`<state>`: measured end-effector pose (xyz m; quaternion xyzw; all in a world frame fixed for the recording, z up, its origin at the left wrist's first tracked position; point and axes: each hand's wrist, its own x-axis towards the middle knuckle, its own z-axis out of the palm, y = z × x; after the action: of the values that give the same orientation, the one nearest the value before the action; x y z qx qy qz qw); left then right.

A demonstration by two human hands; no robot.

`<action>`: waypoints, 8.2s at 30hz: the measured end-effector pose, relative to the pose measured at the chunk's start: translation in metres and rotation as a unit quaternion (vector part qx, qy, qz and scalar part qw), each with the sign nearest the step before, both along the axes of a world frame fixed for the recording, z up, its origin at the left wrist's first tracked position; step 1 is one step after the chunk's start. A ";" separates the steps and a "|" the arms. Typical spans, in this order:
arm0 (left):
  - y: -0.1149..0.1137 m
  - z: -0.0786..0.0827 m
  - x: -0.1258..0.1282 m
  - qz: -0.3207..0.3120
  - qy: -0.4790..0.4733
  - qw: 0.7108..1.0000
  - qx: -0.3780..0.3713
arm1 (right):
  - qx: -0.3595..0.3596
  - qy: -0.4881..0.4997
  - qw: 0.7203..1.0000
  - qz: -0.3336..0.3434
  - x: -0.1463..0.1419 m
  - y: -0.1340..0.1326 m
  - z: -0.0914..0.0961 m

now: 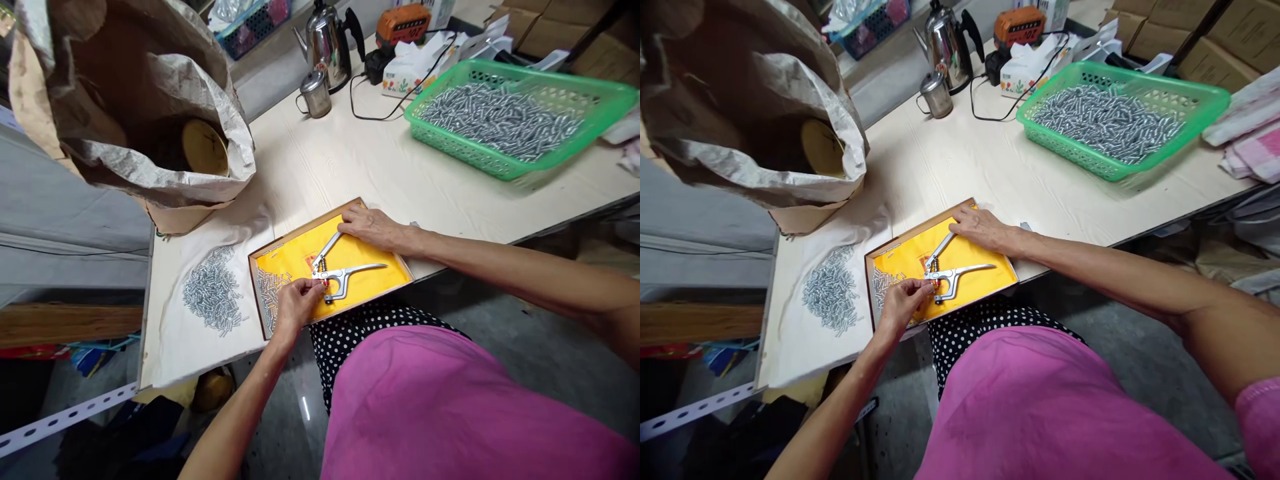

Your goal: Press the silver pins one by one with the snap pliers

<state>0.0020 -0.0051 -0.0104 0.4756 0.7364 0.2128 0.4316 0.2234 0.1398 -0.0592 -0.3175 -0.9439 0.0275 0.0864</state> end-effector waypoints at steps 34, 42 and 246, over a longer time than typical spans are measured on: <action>0.003 0.004 0.007 0.006 -0.001 0.992 -0.129 | -0.070 0.038 0.996 0.033 0.020 -0.046 0.009; 0.003 0.004 0.006 0.000 0.006 0.992 -0.127 | -0.054 0.003 0.999 -0.006 0.012 -0.054 0.022; 0.026 0.008 0.034 -0.350 0.366 0.857 0.100 | -0.127 -0.055 0.989 0.045 -0.020 -0.067 0.029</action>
<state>0.0363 0.0208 -0.0022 0.7860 0.6011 -0.0689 0.1273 0.2032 0.0728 -0.0298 -0.2844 -0.9494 0.1334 -0.0081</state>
